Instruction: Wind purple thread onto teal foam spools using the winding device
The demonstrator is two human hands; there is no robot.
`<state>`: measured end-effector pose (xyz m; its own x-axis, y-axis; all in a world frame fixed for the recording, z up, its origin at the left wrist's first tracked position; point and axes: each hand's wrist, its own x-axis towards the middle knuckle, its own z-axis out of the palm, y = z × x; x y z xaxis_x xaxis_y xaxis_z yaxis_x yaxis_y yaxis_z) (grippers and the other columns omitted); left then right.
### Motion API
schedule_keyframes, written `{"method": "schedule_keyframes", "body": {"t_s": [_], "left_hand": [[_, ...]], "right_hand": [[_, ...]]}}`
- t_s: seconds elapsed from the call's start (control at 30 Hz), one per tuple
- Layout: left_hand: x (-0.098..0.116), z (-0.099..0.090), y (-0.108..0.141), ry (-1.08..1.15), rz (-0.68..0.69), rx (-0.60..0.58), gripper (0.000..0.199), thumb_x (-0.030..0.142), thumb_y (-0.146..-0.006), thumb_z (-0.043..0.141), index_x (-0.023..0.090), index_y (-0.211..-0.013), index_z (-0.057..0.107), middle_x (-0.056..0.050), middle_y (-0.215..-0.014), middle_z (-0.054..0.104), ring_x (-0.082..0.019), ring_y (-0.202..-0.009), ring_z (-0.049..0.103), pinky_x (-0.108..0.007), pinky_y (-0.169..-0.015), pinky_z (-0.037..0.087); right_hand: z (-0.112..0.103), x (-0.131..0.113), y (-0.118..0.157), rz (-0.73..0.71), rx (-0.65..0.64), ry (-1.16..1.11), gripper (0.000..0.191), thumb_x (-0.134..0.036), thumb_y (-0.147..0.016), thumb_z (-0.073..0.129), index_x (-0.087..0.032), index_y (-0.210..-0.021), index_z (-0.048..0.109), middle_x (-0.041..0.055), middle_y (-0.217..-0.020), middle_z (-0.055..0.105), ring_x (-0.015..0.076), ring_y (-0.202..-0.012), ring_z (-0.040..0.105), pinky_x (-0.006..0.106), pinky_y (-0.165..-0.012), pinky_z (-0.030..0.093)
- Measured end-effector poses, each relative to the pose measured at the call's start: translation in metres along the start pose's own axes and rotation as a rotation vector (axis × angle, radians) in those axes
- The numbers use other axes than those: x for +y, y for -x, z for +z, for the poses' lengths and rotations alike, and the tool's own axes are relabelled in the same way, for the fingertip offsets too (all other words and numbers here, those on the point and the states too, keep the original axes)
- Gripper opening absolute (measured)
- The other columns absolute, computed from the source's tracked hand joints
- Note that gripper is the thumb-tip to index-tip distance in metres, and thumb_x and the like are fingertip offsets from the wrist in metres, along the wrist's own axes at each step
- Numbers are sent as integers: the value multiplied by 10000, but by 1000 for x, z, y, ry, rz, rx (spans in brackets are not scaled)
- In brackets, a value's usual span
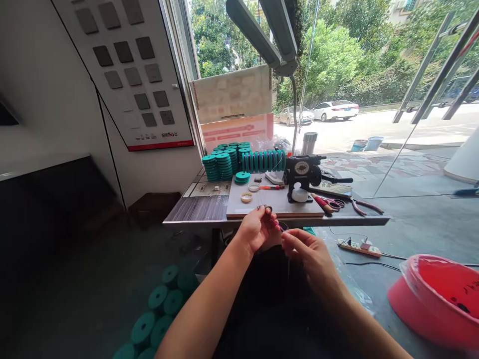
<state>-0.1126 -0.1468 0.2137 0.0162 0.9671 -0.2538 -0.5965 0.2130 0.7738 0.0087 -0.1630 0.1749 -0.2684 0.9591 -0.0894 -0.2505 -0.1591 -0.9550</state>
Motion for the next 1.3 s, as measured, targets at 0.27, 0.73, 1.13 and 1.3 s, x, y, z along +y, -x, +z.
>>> {"method": "schedule_keyframes", "body": {"t_s": [0.27,0.73,1.13,1.3], "left_hand": [[-2,-4,-4,-4,-4,-9,223,227,-851,334,154,-658,419,3,-597,483,-79,-460,480,-227,-537,431],[0,-3,-2,-19,2,-13,237,229,-861,305,151,-663,410,9,-597,467,-79,-480,486,-245,-567,458],[1,-3,3,-107,-52,-78,241,271,-858,313,152,-683,429,23,-639,455,-68,-487,454,-310,-616,484],[0,-5,1,-134,-52,-101,233,272,-852,328,151,-677,425,18,-641,458,-75,-495,469,-333,-648,493]], "right_hand": [[-14,2,-5,70,68,-57,411,-460,-494,729,-135,-730,646,0,-615,569,52,-553,478,170,-510,376],[-11,4,-5,80,84,-87,444,-463,-495,734,-129,-777,660,10,-652,591,42,-553,478,158,-511,387],[-12,16,-19,21,101,28,272,-368,-535,629,-114,-569,539,-43,-455,435,10,-413,343,145,-414,243],[-15,11,-21,-9,91,143,286,-357,-547,610,-106,-478,491,-33,-414,420,8,-395,326,147,-407,211]]}}
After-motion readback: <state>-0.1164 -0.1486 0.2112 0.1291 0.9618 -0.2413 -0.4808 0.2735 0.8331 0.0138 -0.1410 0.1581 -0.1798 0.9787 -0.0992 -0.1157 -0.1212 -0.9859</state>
